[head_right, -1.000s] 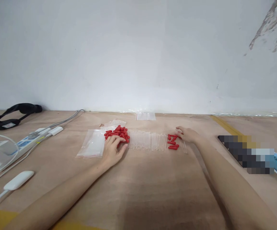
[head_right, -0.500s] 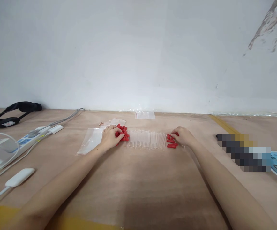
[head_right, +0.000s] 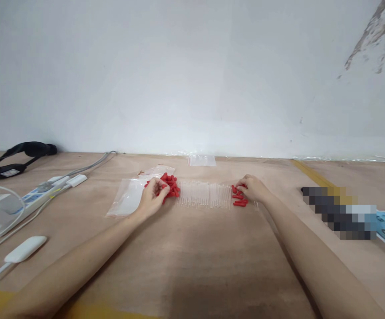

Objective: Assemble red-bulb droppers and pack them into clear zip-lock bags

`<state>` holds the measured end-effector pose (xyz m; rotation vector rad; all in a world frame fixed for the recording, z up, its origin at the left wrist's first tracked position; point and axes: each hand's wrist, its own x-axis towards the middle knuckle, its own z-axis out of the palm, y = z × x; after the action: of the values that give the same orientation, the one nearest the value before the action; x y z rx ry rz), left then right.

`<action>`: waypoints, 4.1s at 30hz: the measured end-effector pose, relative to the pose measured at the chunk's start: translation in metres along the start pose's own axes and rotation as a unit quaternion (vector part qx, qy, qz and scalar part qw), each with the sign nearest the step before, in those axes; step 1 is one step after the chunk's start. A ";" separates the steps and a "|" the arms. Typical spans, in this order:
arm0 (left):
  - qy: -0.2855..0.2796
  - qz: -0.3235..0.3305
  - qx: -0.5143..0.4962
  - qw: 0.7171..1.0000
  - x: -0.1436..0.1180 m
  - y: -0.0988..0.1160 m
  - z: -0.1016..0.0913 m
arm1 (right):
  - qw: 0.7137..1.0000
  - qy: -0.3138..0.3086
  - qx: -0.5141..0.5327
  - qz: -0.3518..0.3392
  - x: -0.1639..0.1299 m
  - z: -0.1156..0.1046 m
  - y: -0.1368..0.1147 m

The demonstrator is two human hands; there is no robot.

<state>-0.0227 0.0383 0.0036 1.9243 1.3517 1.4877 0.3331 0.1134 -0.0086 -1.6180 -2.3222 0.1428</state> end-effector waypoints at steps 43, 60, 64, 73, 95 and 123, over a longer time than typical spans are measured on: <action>-0.084 0.055 0.052 0.994 -0.027 -0.005 0.008 | 0.997 0.004 -0.033 -0.069 -0.021 -0.001 -0.042; -0.095 0.083 0.080 0.989 -0.025 -0.008 0.006 | 0.995 -0.041 0.041 0.082 -0.078 -0.008 -0.087; -0.102 0.090 0.085 0.987 -0.026 -0.004 0.005 | 0.985 -0.123 0.085 0.085 -0.094 -0.003 -0.097; -0.120 0.068 0.095 0.986 -0.035 0.004 0.007 | 0.985 -0.111 0.134 -0.009 -0.100 -0.023 -0.121; -0.152 0.100 0.109 0.977 -0.035 0.005 0.011 | 0.943 0.104 0.256 -0.186 -0.068 0.041 -0.152; -0.258 0.146 0.115 0.948 -0.041 0.012 0.013 | 0.972 0.083 0.089 -0.202 -0.067 0.033 -0.151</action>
<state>-0.0049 0.0019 -0.0148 2.5217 1.0655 0.8511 0.2084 -0.0003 -0.0149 -1.0082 -2.3736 0.1158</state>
